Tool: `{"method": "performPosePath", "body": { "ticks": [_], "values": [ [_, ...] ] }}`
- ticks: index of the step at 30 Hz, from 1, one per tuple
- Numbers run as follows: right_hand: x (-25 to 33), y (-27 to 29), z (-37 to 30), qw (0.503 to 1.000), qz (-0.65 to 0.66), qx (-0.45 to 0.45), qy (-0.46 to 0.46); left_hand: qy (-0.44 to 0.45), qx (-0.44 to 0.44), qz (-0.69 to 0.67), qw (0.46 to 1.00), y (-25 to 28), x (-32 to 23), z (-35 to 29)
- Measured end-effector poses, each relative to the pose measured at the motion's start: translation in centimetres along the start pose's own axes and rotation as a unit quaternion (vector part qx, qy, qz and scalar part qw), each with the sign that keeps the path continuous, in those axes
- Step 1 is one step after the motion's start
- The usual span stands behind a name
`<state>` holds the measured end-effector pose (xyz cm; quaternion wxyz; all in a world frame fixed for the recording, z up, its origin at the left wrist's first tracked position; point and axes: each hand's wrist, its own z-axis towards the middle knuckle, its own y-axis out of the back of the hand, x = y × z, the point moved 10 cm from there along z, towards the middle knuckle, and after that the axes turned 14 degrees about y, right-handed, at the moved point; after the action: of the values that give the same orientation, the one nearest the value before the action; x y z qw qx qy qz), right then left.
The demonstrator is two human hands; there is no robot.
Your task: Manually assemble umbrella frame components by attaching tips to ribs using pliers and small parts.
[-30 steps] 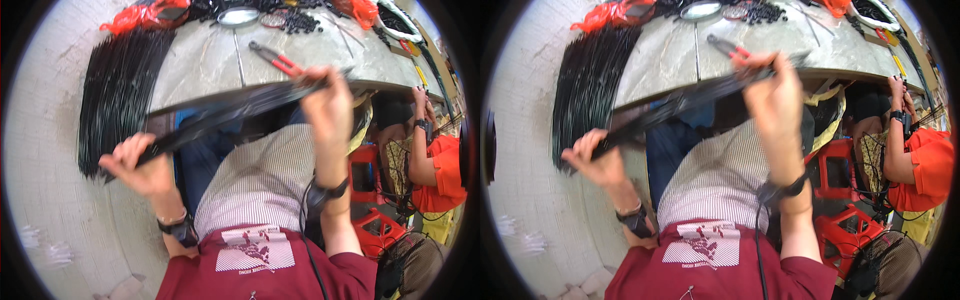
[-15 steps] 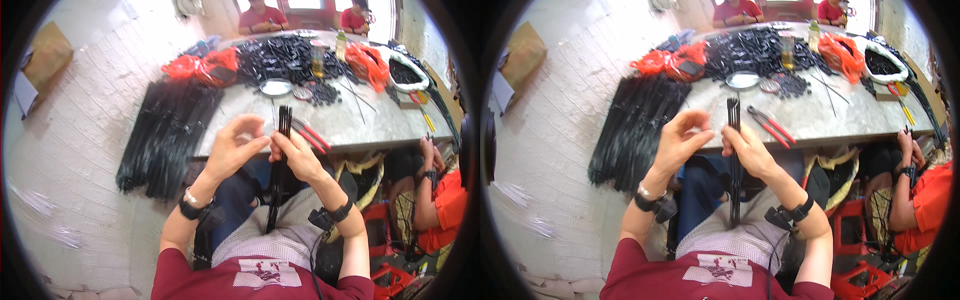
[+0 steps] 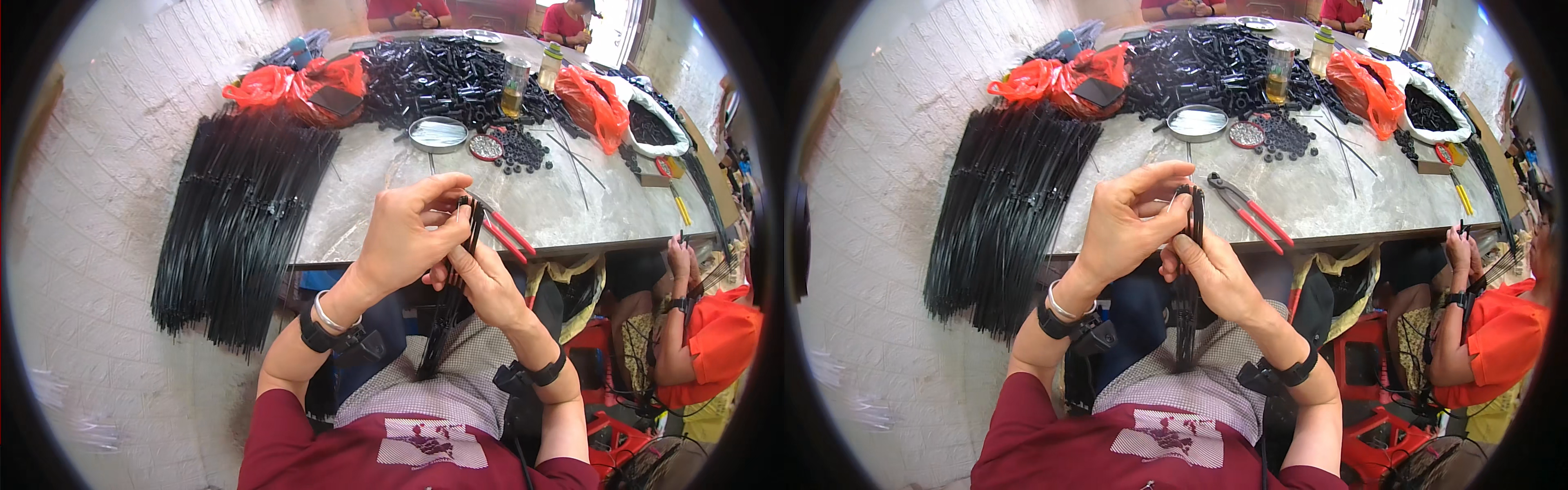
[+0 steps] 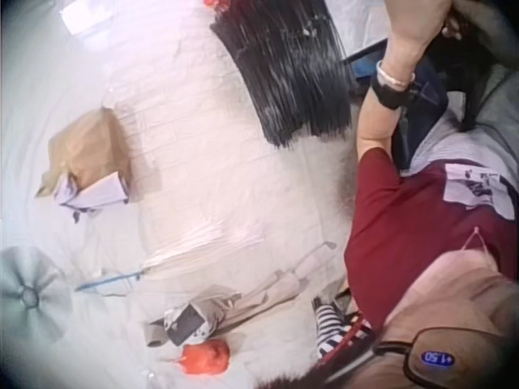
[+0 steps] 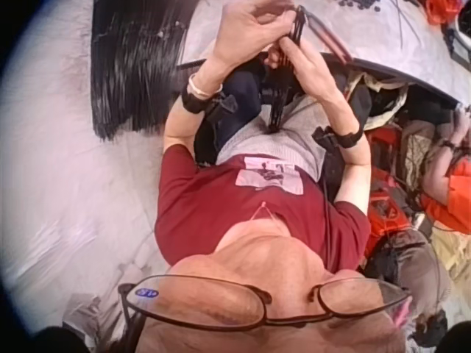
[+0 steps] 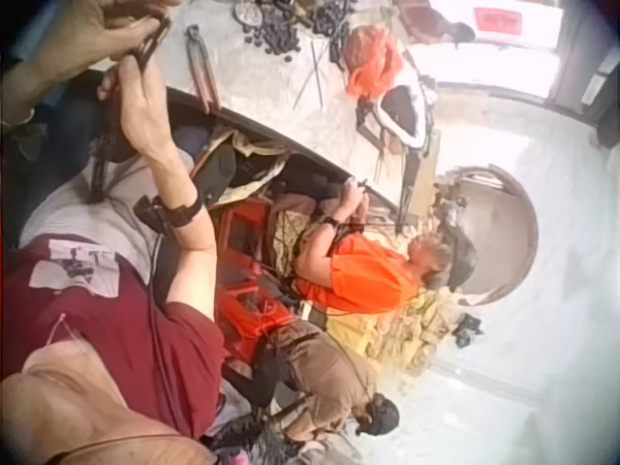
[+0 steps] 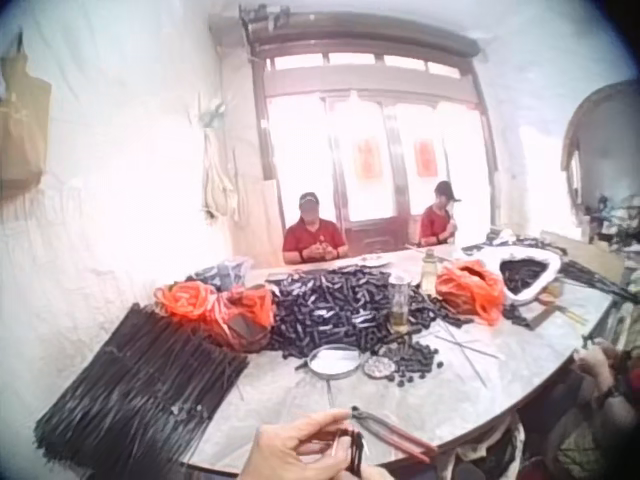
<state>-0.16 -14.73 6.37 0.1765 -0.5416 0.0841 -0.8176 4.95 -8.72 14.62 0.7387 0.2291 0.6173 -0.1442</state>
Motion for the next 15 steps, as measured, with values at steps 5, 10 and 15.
{"method": "performPosePath", "body": {
  "ticks": [5,10,15],
  "values": [
    [-0.2,0.6,0.2,0.999,-0.043,-0.001,-0.002,0.129,0.053,0.014,0.990,-0.6,1.3,1.1],
    [0.1,0.5,0.4,0.995,-0.099,0.003,-0.009,-0.055,-0.009,0.057,0.997,-0.4,-0.1,1.6],
    [-0.1,1.1,0.5,0.997,-0.078,0.002,-0.029,-0.063,0.025,0.055,0.996,-1.1,0.6,2.3]
  ]
}}
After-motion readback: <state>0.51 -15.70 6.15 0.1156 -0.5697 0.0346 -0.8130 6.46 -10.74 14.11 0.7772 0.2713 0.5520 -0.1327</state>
